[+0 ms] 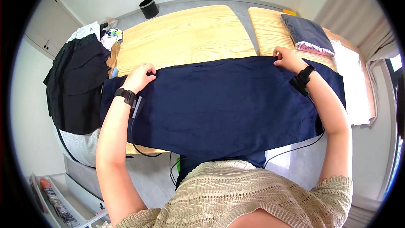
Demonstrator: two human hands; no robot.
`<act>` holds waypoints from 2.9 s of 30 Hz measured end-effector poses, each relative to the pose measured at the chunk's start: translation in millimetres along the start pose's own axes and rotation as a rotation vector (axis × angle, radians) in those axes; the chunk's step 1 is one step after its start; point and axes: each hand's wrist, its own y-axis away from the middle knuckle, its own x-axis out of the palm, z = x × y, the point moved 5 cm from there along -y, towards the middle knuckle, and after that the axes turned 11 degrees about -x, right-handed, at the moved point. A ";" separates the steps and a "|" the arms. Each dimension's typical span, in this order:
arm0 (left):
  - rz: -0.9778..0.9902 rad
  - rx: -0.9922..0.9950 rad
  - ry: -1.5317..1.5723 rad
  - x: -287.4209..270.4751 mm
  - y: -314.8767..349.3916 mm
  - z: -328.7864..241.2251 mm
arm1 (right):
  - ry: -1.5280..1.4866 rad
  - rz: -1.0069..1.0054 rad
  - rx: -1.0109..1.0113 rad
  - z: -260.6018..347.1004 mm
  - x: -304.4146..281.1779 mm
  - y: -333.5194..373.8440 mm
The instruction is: Folding and packaging navy and black pants into plastic bags on a wooden table.
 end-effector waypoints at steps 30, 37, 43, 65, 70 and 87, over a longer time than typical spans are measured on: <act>-0.281 0.177 -0.004 -31.7 47.7 -13.8 | 0.001 -0.082 -0.263 90.6 -30.8 49.1; -0.172 0.546 -0.025 0.6 190.6 -76.9 | -0.095 0.009 -0.538 189.4 41.9 167.4; -0.062 0.486 -0.003 81.1 237.4 -112.7 | 0.092 -0.156 -0.394 222.3 118.3 195.7; -0.260 0.599 0.115 70.7 249.5 -118.9 | 0.281 -0.423 -0.405 212.3 121.8 194.2; -0.275 0.490 -0.089 88.7 240.4 -103.6 | 0.258 -0.393 -0.455 212.9 120.8 196.1; -0.346 0.519 -0.003 91.7 233.4 -92.7 | 0.357 -0.590 -0.211 111.6 69.5 243.8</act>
